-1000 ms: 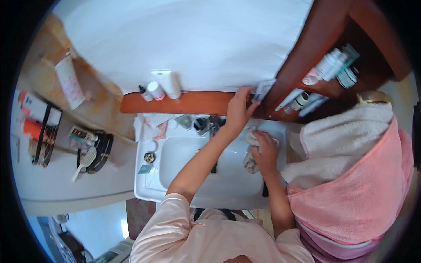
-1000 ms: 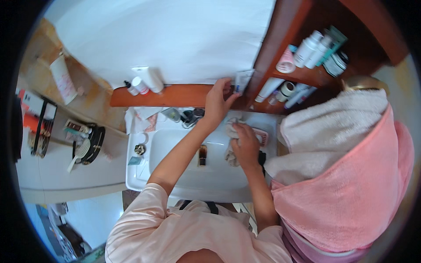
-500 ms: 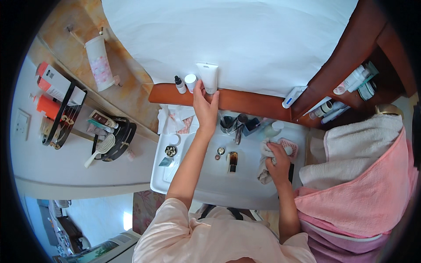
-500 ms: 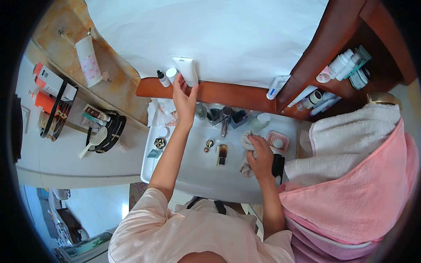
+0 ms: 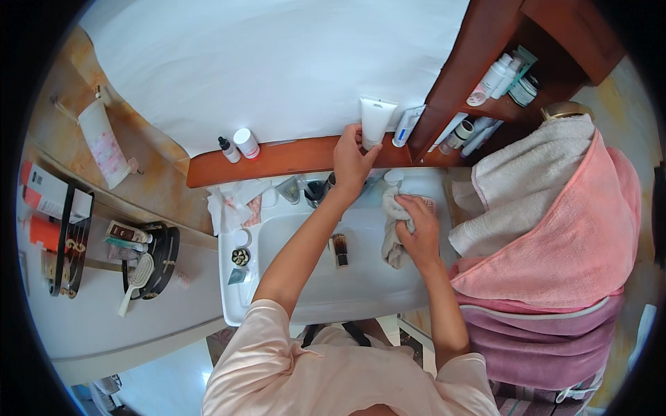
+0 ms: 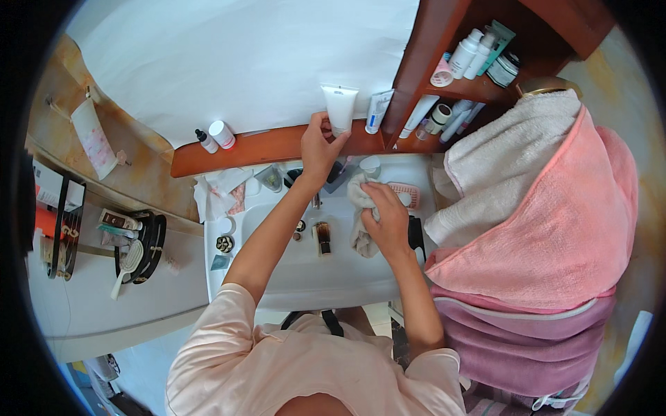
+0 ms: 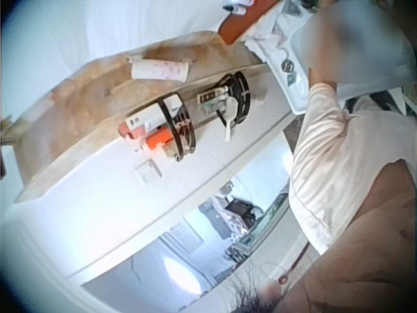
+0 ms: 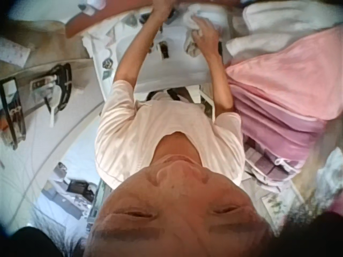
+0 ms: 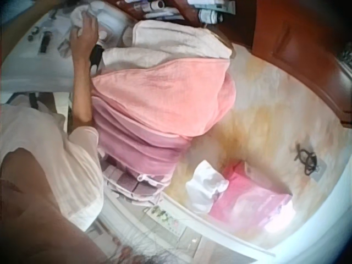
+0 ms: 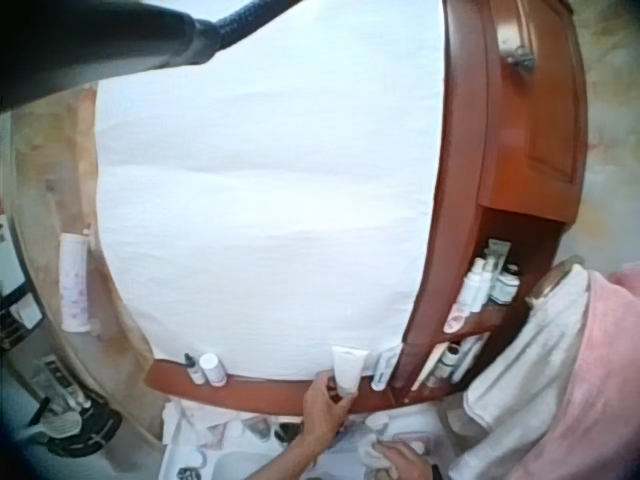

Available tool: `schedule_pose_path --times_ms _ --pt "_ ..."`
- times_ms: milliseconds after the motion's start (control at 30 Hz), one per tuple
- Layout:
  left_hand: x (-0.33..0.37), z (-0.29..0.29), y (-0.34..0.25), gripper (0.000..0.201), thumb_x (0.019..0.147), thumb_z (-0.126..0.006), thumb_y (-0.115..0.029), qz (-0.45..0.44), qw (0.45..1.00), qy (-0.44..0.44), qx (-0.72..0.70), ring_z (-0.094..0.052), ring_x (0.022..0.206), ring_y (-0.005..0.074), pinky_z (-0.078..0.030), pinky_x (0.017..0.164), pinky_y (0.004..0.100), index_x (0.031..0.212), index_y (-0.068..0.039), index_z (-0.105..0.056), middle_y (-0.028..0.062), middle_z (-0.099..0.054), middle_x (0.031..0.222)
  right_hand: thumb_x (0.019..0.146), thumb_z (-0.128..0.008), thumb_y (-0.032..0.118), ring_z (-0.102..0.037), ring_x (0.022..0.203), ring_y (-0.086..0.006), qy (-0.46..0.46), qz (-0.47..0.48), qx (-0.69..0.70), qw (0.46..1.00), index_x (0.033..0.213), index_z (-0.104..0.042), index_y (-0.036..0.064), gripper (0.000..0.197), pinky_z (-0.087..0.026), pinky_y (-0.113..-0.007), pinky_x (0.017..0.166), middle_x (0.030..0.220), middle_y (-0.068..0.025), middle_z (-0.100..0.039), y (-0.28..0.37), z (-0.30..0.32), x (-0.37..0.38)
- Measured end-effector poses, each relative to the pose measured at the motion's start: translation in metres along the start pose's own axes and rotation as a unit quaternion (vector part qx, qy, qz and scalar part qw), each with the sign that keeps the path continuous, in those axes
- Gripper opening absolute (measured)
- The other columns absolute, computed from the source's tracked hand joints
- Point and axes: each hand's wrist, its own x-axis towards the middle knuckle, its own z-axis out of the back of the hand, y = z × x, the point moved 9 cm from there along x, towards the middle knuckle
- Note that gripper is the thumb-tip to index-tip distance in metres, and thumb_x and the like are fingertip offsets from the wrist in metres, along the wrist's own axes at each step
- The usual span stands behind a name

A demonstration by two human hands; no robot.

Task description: The person wipes various bottles and cosmetic containers with a cloth, placing them on a shelf and around a bathroom sink.

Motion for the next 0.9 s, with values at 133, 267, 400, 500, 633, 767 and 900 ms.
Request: schedule_pose_path --times_ms 133,267,400,500,633,767,900 --pt "0.005 -0.026 -0.005 0.046 0.073 -0.08 -0.008 -0.052 0.998 -0.012 0.043 -0.066 0.081 0.0201 -0.055 0.073 0.0308 0.11 -0.001 -0.054 0.0115 -0.066 0.091 0.071 -0.059 -0.001 -0.062 0.101 -0.0346 -0.003 -0.023 -0.021 1.0 0.111 -0.062 0.0013 0.041 -0.05 -0.038 0.085 0.111 -0.0165 -0.063 -0.013 0.009 -0.018" --pt "0.009 -0.035 0.004 0.048 0.072 -0.082 -0.009 -0.047 0.998 -0.007 0.048 -0.065 0.078 0.0196 -0.054 0.069 0.0307 0.11 -0.001 -0.054 0.0112 -0.065 0.091 0.071 -0.059 0.0 -0.061 0.102 -0.0344 0.005 -0.046 -0.017 0.999 0.112 -0.062 0.0015 0.041 -0.05 -0.038 0.086 0.111 -0.0166 -0.062 -0.021 0.008 -0.028" --pt "0.003 -0.025 -0.001 0.054 0.07 -0.084 -0.013 -0.07 0.996 -0.005 0.06 -0.061 0.077 0.0225 -0.052 0.069 0.0331 0.112 -0.001 -0.053 0.0115 -0.063 0.093 0.07 -0.059 -0.001 -0.062 0.099 -0.0337 0.005 -0.045 -0.011 0.999 0.111 -0.062 0.0011 0.041 -0.05 -0.037 0.085 0.109 -0.0164 -0.063 -0.02 0.004 -0.029" --pt "-0.012 0.014 -0.014 0.051 0.073 -0.081 -0.012 -0.098 0.994 -0.016 0.05 -0.061 0.086 0.0258 -0.051 0.077 0.0352 0.114 0.0 -0.053 0.013 -0.061 0.097 0.07 -0.059 -0.001 -0.063 0.096 -0.0332 0.01 -0.054 0.018 0.998 0.108 -0.063 0.0005 0.038 -0.049 -0.035 0.084 0.104 -0.0162 -0.063 -0.021 -0.002 -0.021" --pt "-0.029 0.121 -0.022 0.04 0.077 -0.076 -0.007 -0.196 0.963 -0.142 0.115 -0.06 0.096 0.0311 -0.049 0.086 0.0385 0.11 0.0 -0.057 0.0155 -0.062 0.104 0.075 -0.061 0.002 -0.062 0.082 -0.0312 0.034 -0.049 0.085 0.995 0.094 -0.063 -0.0015 0.019 -0.048 -0.033 0.074 0.088 -0.0161 -0.062 -0.002 -0.025 0.003" --pt "-0.037 0.226 0.01 0.04 0.08 -0.072 -0.001 -0.131 0.955 -0.263 0.037 -0.057 0.103 0.0239 -0.048 0.088 0.0332 0.115 0.0 -0.054 0.0121 -0.057 0.114 0.082 -0.065 0.01 -0.058 0.071 -0.03 0.126 -0.067 0.14 0.98 0.079 -0.059 -0.0036 0.015 -0.044 -0.032 0.065 0.076 -0.0153 -0.059 0.016 -0.065 0.034" --pt "-0.017 0.267 0.045 0.048 0.079 -0.073 -0.003 -0.034 0.962 -0.253 0.098 -0.056 0.106 0.0212 -0.048 0.09 0.0313 0.121 0.0 -0.05 0.0134 -0.057 0.117 0.086 -0.064 0.019 -0.057 0.066 -0.0326 0.101 0.065 0.136 0.983 0.073 -0.059 -0.0038 0.027 -0.045 -0.036 0.062 0.07 -0.0161 -0.058 0.075 -0.101 0.1"
